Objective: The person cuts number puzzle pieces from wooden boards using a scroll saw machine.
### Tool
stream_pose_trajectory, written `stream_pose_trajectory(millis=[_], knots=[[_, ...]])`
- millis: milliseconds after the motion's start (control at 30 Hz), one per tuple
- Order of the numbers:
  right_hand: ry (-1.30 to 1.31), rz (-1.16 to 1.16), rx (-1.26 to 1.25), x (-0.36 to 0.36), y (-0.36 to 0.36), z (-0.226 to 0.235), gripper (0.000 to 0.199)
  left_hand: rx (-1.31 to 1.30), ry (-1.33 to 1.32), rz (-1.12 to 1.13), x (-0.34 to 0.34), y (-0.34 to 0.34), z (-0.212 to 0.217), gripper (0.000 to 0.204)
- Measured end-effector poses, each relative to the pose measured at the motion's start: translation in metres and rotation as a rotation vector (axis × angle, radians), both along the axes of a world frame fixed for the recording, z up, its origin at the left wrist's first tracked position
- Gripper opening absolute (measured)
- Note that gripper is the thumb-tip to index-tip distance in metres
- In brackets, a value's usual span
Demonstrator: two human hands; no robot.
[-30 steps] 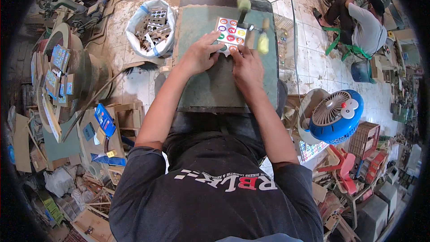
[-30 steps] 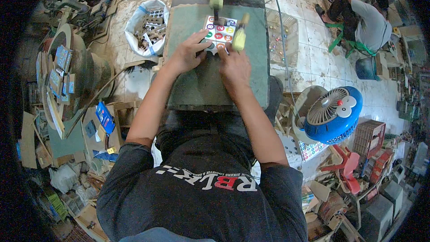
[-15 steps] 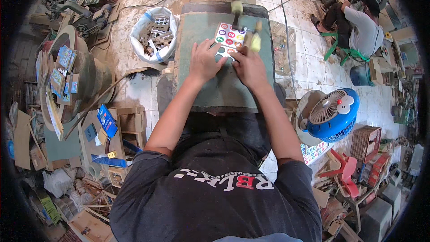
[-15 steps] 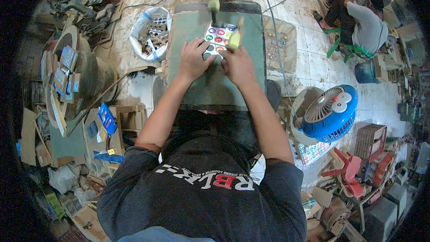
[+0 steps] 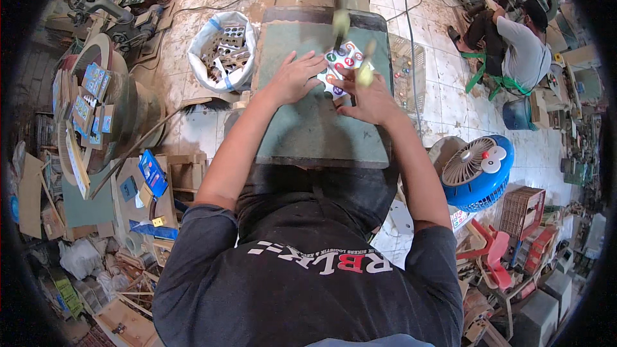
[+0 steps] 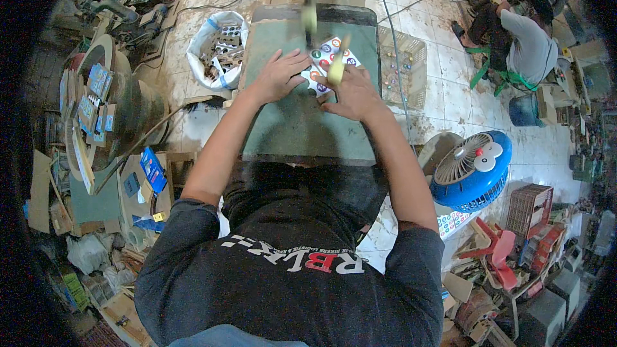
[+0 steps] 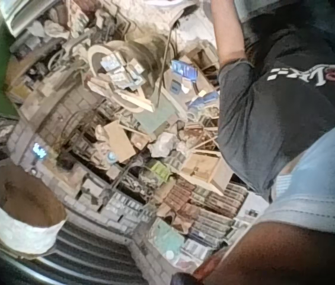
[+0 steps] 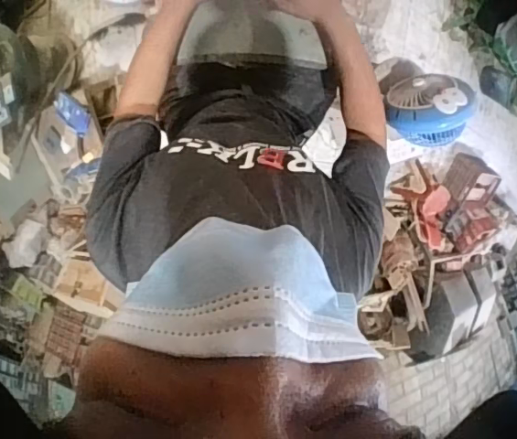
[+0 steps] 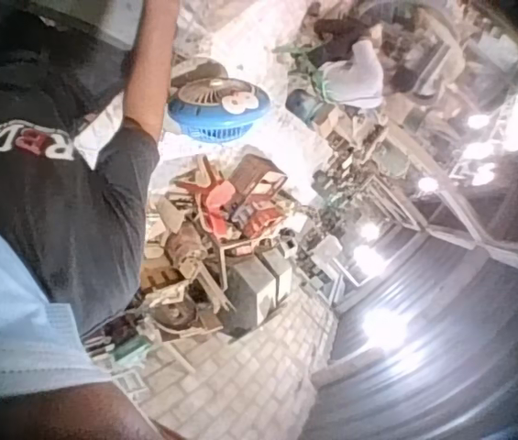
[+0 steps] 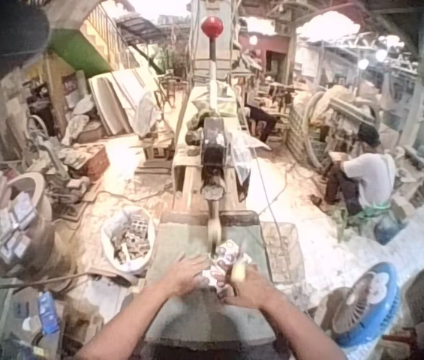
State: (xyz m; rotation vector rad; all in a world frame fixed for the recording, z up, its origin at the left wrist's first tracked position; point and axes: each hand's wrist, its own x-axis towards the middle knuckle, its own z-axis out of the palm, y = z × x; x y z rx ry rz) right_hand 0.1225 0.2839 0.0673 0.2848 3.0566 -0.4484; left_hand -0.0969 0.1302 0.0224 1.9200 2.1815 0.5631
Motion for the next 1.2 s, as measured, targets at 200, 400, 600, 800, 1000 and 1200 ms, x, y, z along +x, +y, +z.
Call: stream_pose_trajectory(millis=[200, 400, 600, 800, 1000, 1200], knots=[[0.100, -0.008, -0.050, 0.000, 0.007, -0.011, 0.071, -0.068, 0.026, -0.101, -0.012, 0.006, 0.001, 0.053], [0.174, -0.102, 0.103, 0.001, -0.002, -0.036, 0.061, -0.023, 0.123, -0.147, -0.014, 0.004, -0.004, 0.053], [0.190, -0.244, 0.143, 0.001, -0.029, -0.028, 0.063, 0.062, 0.032, -0.125, -0.001, -0.014, 0.004, 0.067], [0.040, -0.456, 0.113, -0.012, -0.061, -0.013, 0.062, -0.036, 0.048, -0.174, -0.010, -0.011, 0.018, 0.085], [0.179, -0.448, 0.196, -0.012, -0.065, -0.022, 0.061, -0.045, 0.059, -0.224, -0.018, -0.008, 0.015, 0.089], [0.103, -0.404, 0.092, -0.017, -0.051, -0.022, 0.062, 0.011, 0.079, -0.166, -0.014, -0.010, 0.012, 0.088]])
